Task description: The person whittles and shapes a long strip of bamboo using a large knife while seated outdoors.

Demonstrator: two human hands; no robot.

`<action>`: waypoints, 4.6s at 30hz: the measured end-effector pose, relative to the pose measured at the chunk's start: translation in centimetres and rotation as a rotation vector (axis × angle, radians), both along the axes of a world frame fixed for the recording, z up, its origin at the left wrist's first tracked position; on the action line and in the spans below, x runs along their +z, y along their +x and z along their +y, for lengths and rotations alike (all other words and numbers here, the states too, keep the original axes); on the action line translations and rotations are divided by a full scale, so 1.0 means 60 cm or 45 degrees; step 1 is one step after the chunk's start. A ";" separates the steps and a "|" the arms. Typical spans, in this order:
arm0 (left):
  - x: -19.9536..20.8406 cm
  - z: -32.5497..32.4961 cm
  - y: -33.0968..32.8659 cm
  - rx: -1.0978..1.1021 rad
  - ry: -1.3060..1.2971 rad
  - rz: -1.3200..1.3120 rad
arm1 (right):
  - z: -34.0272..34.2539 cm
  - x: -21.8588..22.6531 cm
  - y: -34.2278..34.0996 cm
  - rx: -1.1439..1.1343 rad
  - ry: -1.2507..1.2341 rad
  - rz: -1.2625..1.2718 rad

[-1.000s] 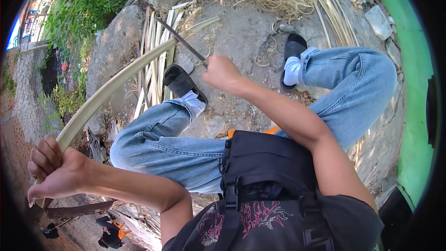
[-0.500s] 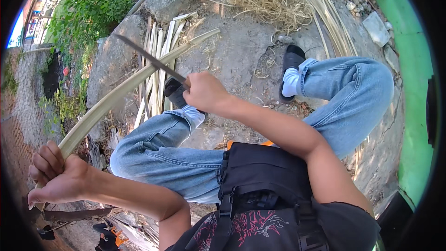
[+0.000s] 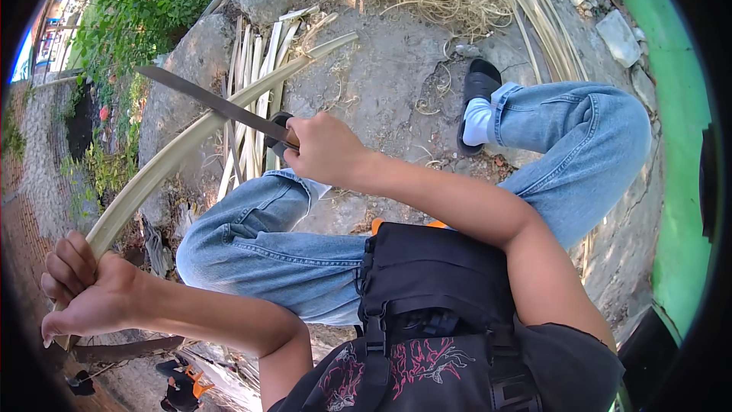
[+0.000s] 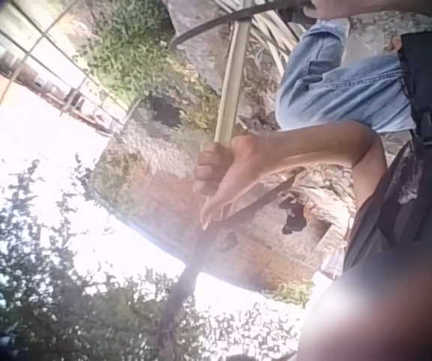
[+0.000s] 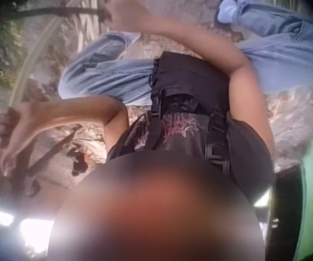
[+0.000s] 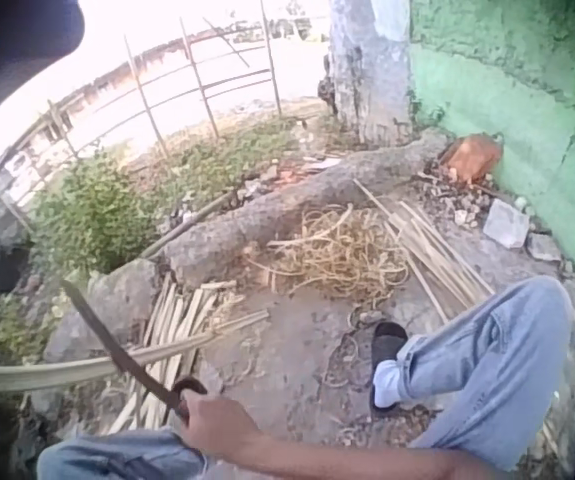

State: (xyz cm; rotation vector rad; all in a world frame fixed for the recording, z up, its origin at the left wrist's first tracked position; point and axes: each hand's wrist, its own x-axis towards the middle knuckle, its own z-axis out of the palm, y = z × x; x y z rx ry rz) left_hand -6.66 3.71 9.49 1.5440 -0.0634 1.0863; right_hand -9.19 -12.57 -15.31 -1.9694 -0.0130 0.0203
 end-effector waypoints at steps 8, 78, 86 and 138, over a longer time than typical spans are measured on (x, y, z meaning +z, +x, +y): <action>-0.003 0.020 -0.008 -0.044 -0.030 0.060 | -0.060 -0.032 0.020 -0.019 -0.201 0.526; 0.004 0.002 -0.006 0.111 0.053 0.031 | -0.068 -0.083 0.028 -0.152 -0.200 0.588; 0.009 0.014 0.002 -0.007 -0.018 0.013 | -0.116 -0.177 0.023 -0.182 -0.246 0.480; 0.021 0.011 0.014 0.066 0.072 -0.060 | -0.185 -0.284 0.069 -0.184 -0.482 0.892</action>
